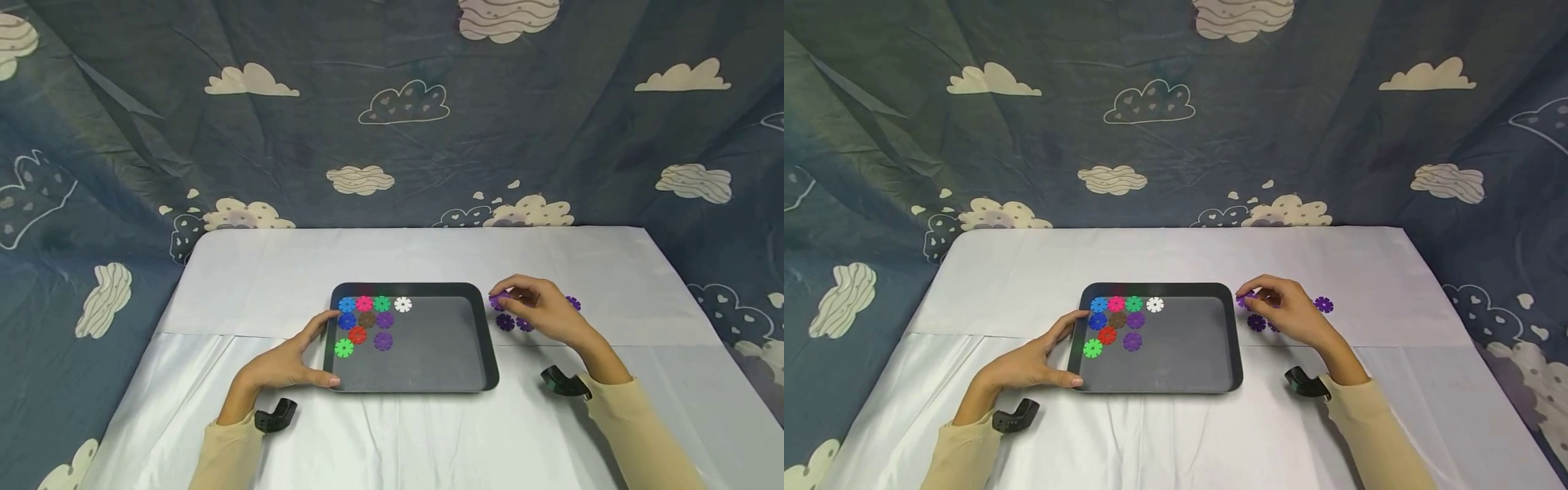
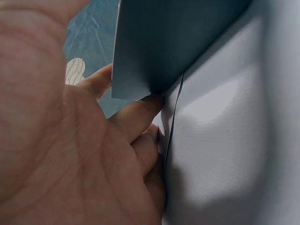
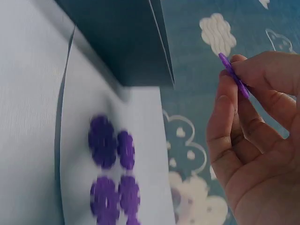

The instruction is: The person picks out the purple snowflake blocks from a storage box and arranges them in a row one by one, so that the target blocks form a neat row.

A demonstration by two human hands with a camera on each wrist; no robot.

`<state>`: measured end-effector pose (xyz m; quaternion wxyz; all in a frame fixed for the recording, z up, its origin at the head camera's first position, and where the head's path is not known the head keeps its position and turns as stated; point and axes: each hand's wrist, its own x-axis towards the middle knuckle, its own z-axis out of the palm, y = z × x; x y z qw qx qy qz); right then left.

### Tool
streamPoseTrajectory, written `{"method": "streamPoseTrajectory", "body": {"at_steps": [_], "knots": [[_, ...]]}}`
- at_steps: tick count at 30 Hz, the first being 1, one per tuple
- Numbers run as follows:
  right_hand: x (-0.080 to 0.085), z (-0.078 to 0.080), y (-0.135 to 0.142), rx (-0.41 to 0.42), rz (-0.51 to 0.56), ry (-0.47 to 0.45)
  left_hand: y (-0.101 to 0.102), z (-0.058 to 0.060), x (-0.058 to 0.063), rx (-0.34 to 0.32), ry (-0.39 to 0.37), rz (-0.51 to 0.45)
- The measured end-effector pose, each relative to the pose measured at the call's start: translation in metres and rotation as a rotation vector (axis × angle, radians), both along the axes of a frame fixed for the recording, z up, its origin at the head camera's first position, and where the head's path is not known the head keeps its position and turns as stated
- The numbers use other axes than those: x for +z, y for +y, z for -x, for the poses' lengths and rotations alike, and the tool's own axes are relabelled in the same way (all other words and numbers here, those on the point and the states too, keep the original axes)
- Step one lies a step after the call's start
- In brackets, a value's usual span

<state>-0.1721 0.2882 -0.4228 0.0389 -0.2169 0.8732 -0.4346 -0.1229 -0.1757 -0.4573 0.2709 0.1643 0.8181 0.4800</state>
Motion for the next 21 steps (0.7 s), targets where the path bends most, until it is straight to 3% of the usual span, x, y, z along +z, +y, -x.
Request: {"method": "streamPoseTrajectory", "body": {"at_steps": [9,21], "knots": [[-0.008,-0.002,0.028,-0.078,-0.058,-0.056,0.000,0.001,-0.001,0.005,0.002,0.005],[-0.007,-0.008,0.051,-0.132,-0.122,-0.019,-0.001,0.000,-0.001,0.002,0.012,0.007]]}}
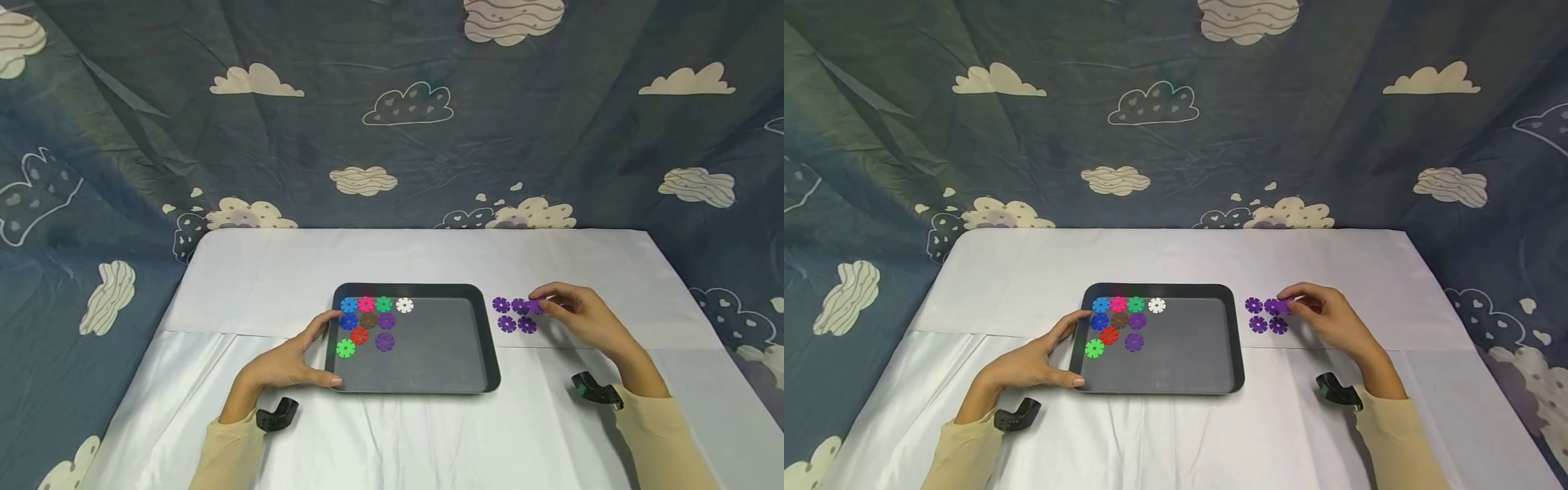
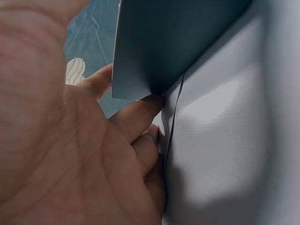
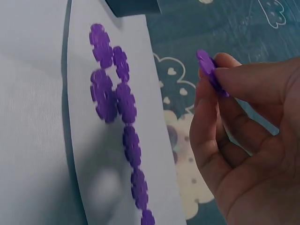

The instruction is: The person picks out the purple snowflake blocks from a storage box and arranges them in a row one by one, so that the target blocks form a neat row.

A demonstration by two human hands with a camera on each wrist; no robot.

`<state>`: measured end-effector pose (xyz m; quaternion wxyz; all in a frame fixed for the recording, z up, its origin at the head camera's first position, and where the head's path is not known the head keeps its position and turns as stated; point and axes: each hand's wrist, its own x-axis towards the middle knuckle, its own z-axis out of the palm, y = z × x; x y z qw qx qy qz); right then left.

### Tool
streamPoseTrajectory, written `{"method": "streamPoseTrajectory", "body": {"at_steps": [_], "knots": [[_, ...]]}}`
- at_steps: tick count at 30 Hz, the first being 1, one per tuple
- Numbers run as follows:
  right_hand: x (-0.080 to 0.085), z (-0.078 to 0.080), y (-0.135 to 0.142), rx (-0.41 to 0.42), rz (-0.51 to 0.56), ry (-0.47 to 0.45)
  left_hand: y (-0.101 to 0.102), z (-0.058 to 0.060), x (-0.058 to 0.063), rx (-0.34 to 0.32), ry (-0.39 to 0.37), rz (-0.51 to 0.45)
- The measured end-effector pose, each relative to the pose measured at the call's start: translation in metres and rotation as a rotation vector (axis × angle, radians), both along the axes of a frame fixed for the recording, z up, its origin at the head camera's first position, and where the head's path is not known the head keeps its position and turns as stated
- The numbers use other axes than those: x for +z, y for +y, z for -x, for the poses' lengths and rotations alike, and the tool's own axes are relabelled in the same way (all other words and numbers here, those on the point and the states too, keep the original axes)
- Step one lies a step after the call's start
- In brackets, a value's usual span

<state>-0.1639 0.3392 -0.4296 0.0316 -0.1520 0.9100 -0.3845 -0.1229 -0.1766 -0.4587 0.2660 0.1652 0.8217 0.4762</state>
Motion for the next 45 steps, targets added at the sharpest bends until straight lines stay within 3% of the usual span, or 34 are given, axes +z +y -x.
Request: {"method": "streamPoseTrajectory", "body": {"at_steps": [13,24,45], "knots": [[-0.008,-0.010,0.022,-0.053,-0.031,-0.092,0.000,-0.001,0.000,-0.002,-0.007,0.006],[-0.017,-0.014,0.028,-0.137,-0.179,-0.132,-0.001,-0.001,0.000,-0.004,-0.010,0.004],[-0.027,-0.011,0.014,-0.158,-0.258,0.004,0.000,-0.001,0.001,-0.003,0.005,0.007]]}}
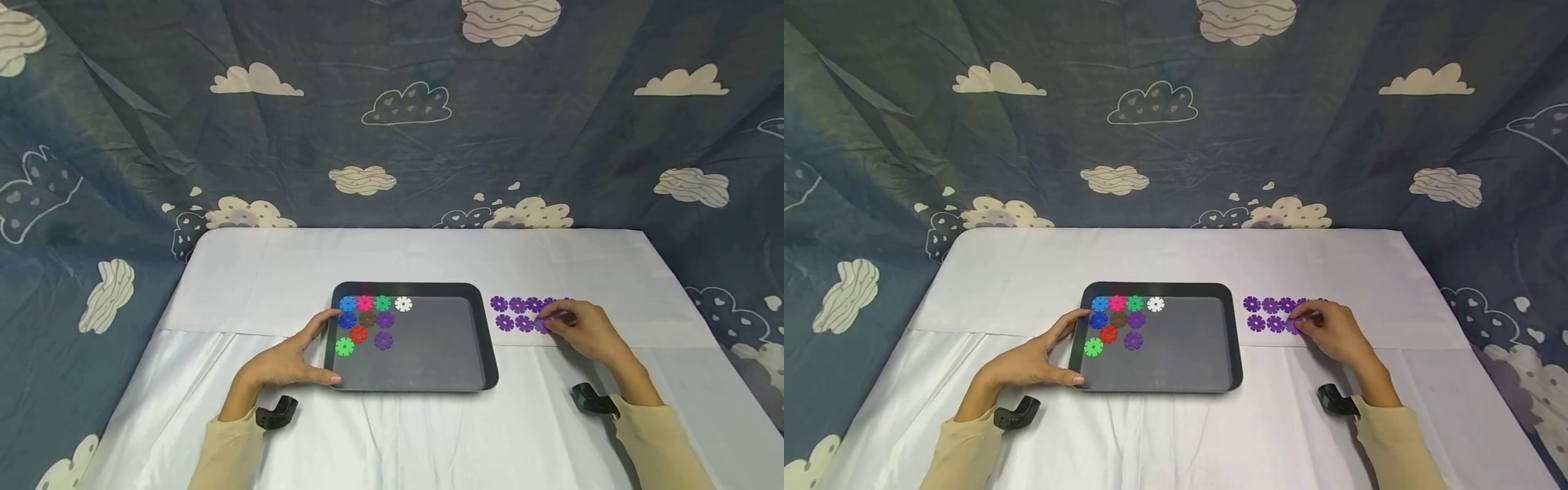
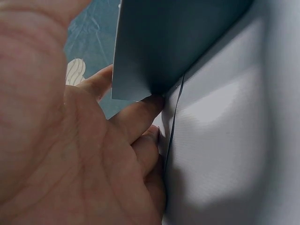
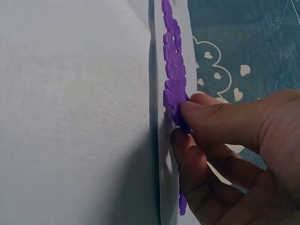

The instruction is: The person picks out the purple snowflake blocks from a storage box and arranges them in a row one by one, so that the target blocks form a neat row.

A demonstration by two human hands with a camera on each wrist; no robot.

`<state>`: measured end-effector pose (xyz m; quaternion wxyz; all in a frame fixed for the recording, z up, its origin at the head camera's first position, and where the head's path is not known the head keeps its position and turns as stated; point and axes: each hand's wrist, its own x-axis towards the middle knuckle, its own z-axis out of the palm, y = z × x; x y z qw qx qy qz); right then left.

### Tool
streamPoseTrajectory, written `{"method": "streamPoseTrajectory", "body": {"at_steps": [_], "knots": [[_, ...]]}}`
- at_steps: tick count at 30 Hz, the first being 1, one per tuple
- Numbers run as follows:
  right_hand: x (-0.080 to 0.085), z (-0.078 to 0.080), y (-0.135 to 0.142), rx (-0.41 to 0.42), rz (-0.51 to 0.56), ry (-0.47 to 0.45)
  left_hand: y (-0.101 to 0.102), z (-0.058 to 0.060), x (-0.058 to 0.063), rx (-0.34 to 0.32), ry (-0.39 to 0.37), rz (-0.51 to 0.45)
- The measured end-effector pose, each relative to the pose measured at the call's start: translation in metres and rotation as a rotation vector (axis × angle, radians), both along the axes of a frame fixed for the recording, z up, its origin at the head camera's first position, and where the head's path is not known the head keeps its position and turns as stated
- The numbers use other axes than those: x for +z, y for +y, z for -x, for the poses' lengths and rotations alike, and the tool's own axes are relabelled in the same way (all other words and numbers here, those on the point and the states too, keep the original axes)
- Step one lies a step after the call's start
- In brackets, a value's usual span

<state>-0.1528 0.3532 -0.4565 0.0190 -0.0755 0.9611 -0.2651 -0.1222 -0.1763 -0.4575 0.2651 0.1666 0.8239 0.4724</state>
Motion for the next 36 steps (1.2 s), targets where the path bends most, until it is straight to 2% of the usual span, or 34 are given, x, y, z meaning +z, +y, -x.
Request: {"method": "streamPoseTrajectory", "body": {"at_steps": [15,25,30,36], "knots": [[-0.001,0.002,-0.002,-0.059,-0.010,0.040,0.000,0.000,-0.002,0.000,-0.006,-0.014],[-0.003,0.003,-0.001,-0.059,-0.014,0.036,0.000,0.000,0.001,-0.008,0.002,-0.020],[0.002,0.004,-0.003,-0.044,-0.024,0.038,0.000,0.000,0.000,-0.011,0.006,-0.021],[0.016,0.010,-0.012,-0.011,-0.041,0.037,-0.001,0.000,0.000,-0.012,0.007,-0.022]]}}
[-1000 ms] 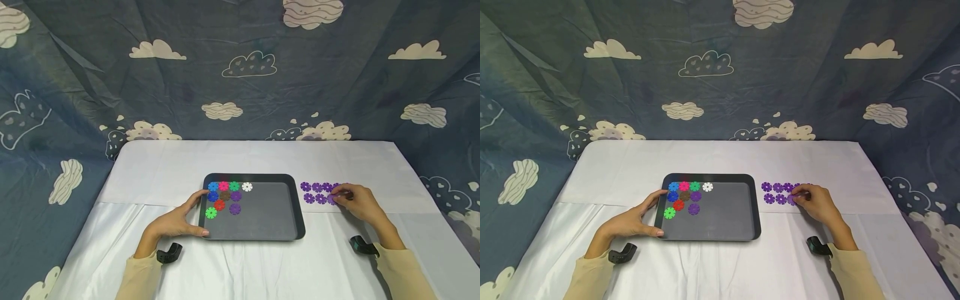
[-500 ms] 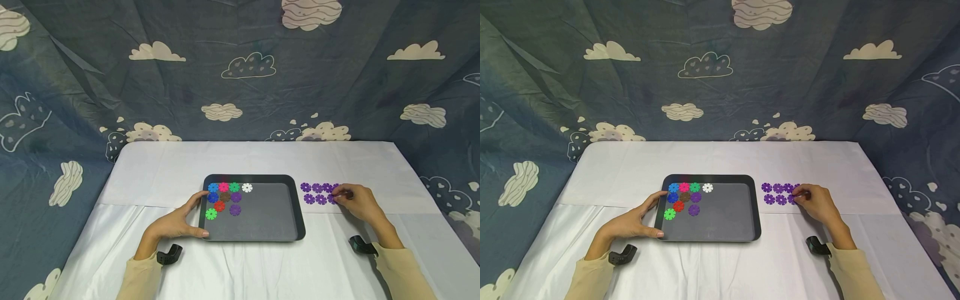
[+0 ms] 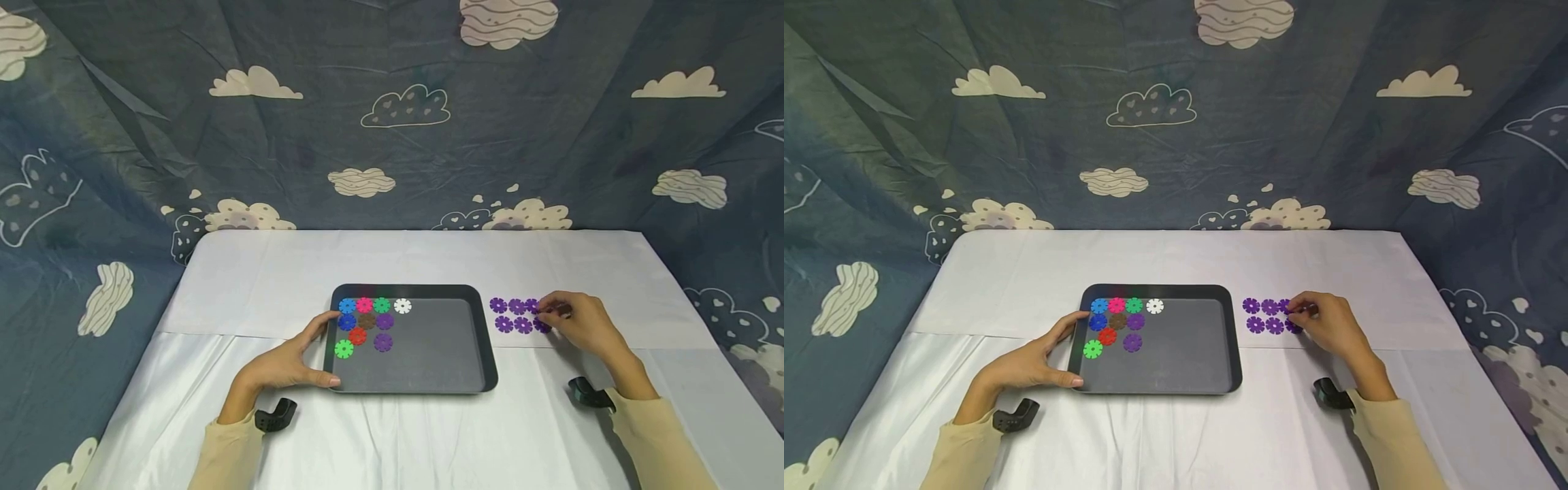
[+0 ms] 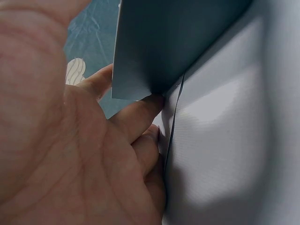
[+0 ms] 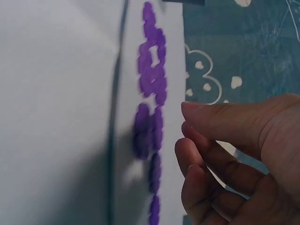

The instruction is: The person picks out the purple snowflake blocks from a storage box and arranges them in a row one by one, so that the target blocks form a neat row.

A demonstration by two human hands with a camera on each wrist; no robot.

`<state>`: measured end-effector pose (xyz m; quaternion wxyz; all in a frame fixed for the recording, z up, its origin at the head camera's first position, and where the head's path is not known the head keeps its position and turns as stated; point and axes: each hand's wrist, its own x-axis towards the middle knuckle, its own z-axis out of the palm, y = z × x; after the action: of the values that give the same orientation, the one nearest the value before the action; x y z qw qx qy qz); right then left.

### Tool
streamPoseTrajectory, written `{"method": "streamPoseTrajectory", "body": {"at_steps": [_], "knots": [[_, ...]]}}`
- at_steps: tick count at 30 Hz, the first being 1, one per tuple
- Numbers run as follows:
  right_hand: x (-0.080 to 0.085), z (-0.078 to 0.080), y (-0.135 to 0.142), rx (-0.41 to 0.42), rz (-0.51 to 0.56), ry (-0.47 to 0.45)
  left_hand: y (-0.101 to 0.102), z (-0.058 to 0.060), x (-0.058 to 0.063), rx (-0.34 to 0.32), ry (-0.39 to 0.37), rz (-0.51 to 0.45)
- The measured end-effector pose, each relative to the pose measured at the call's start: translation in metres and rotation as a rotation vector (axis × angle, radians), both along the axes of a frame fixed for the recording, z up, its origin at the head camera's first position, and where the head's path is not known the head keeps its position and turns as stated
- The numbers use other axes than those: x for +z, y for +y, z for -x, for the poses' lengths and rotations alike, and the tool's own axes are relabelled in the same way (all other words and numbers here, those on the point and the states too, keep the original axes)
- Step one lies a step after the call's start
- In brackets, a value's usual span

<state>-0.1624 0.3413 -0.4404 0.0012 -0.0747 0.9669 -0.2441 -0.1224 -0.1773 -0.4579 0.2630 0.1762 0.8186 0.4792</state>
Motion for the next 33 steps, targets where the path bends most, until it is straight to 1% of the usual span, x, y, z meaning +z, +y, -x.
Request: {"method": "streamPoseTrajectory", "body": {"at_steps": [7,15,23,29,33], "knots": [[0.019,0.008,-0.018,0.083,-0.001,0.027,0.000,0.000,0.000,0.010,-0.010,-0.004],[0.034,0.015,-0.037,0.159,0.033,0.047,-0.001,0.000,-0.001,-0.001,-0.001,0.012],[0.051,0.024,-0.057,0.215,0.035,0.066,0.000,0.001,-0.001,0.008,-0.003,0.008],[0.057,0.032,-0.076,0.276,0.037,0.056,-0.001,0.000,-0.001,-0.006,0.005,-0.002],[0.059,0.038,-0.090,0.331,0.045,0.042,-0.001,0.000,-0.001,-0.011,0.014,-0.003]]}}
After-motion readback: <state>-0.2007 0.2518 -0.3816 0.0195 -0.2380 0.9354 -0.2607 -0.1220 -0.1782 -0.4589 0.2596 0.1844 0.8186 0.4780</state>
